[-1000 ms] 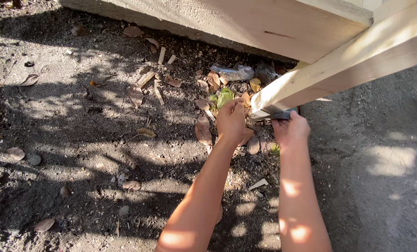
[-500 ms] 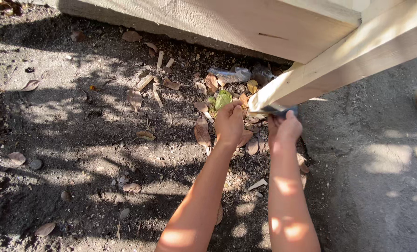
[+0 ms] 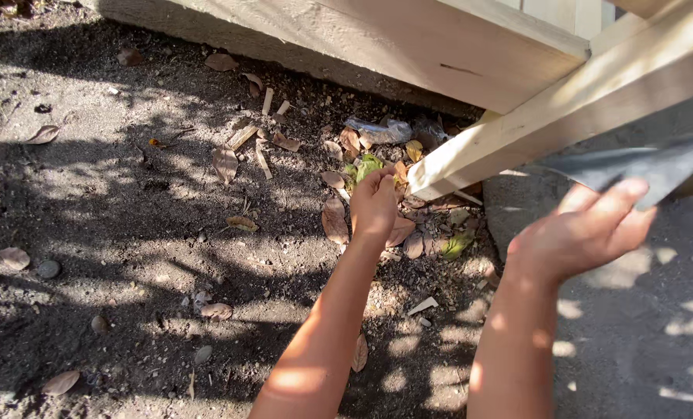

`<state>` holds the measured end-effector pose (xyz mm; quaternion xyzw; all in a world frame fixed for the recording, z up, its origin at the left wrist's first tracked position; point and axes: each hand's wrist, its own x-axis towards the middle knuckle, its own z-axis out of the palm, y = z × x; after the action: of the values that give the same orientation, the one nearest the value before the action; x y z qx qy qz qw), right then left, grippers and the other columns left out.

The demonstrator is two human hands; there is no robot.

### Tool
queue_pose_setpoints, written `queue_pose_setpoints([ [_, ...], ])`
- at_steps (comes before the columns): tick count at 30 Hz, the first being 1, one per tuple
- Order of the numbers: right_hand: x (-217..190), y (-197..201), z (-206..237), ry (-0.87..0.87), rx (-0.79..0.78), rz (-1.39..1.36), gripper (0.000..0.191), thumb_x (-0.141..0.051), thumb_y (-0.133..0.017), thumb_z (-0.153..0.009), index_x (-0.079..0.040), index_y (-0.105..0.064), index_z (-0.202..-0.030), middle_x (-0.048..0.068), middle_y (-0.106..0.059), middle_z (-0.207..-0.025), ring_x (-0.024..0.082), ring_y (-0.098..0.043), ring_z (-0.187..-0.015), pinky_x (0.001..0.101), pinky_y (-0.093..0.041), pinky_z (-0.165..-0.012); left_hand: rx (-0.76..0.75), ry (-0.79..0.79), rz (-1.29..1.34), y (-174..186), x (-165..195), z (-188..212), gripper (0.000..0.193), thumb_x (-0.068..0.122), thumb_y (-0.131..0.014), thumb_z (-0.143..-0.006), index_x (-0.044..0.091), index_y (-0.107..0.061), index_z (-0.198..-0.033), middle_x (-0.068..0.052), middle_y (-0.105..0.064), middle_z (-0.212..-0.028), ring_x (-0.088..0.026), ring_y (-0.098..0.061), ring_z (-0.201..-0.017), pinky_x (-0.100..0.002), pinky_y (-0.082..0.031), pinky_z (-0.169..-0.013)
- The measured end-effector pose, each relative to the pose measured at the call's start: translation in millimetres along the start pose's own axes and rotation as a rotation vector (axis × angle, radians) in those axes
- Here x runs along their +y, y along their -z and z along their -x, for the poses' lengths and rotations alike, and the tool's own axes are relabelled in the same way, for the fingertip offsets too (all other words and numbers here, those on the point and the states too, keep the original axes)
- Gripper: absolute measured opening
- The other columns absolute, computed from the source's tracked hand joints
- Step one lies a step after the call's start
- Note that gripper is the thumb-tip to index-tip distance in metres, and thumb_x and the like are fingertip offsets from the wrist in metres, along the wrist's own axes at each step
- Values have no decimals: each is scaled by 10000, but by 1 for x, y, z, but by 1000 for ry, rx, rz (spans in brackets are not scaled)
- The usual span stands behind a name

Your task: The person sands the wooden frame and slats of a bench-like furniture piece using sheets of sandpaper held by hand. They work along the edges, corner posts, and underside rails, repositioning around the piece and switching sandpaper sheets as they smooth different surfaces.

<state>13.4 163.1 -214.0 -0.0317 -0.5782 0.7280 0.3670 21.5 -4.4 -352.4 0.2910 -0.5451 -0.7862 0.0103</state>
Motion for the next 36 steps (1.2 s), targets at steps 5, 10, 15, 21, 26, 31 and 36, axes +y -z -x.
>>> queue_pose_setpoints([
  [5, 82, 11, -18, 901, -585, 823, 541, -108, -510, -1067, 44, -359, -1564, 217, -208, -1701, 398, -128, -1601, 544, -136, -1321, 9, 21, 13, 15, 21, -1, 340, 181, -512, -998, 41, -695, -1248, -41, -672, -804, -84, -530, -573, -295, -453, -535],
  [10, 156, 69, -30, 1204, -1389, 1504, 649, -151, -487, -1081, -153, -310, -1706, 60, -260, -1724, 222, -161, -1650, 460, -144, -1376, 26, 21, 30, 21, 34, 4, 350, 185, -514, -990, 51, -694, -1258, -34, -706, -878, -95, -612, -631, -250, -573, -657],
  [15, 134, 62, -53, 1575, -1815, 1657, 654, -222, -371, -981, -173, -240, -1620, -31, -179, -1700, 98, -161, -1543, 330, -186, -1249, 43, 27, -71, 6, 42, 8, 371, 214, -520, -977, 78, -691, -1277, -63, -748, -947, -109, -610, -649, -318, -511, -630],
  [21, 58, 60, -131, 2360, -1588, 1994, 645, -142, -479, -1014, -53, -230, -1602, 116, -200, -1720, 248, -296, -1523, 397, -279, -1178, 23, -60, -22, -1, 36, -4, 375, 210, -513, -982, 57, -700, -1268, -27, -740, -989, -95, -681, -755, -292, -557, -716],
  [26, 101, 65, -90, 1470, -1860, 1951, 679, -166, -478, -954, -164, -290, -1606, 7, -188, -1692, 160, -256, -1544, 328, -274, -1254, 53, -27, -50, 8, 27, -4, 359, 194, -532, -982, 45, -708, -1258, -109, -767, -968, -135, -660, -736, -306, -531, -705],
  [31, 147, 38, -33, 1454, -2025, 1661, 600, -217, -370, -993, -1, -325, -1551, 71, -196, -1707, 216, -136, -1562, 459, -143, -1214, 48, 34, -50, 1, 41, 5, 352, 175, -503, -995, 55, -669, -1281, -88, -728, -1057, -147, -635, -688, -327, -549, -664],
  [36, 76, 46, -111, 1888, -1889, 1763, 748, -219, -370, -940, -150, -212, -1668, 53, -174, -1755, 227, -141, -1519, 448, -145, -1230, -14, 106, -124, -9, 49, 11, 357, 205, -489, -1015, 93, -693, -1285, -153, -767, -999, -180, -555, -653, -367, -475, -619],
])
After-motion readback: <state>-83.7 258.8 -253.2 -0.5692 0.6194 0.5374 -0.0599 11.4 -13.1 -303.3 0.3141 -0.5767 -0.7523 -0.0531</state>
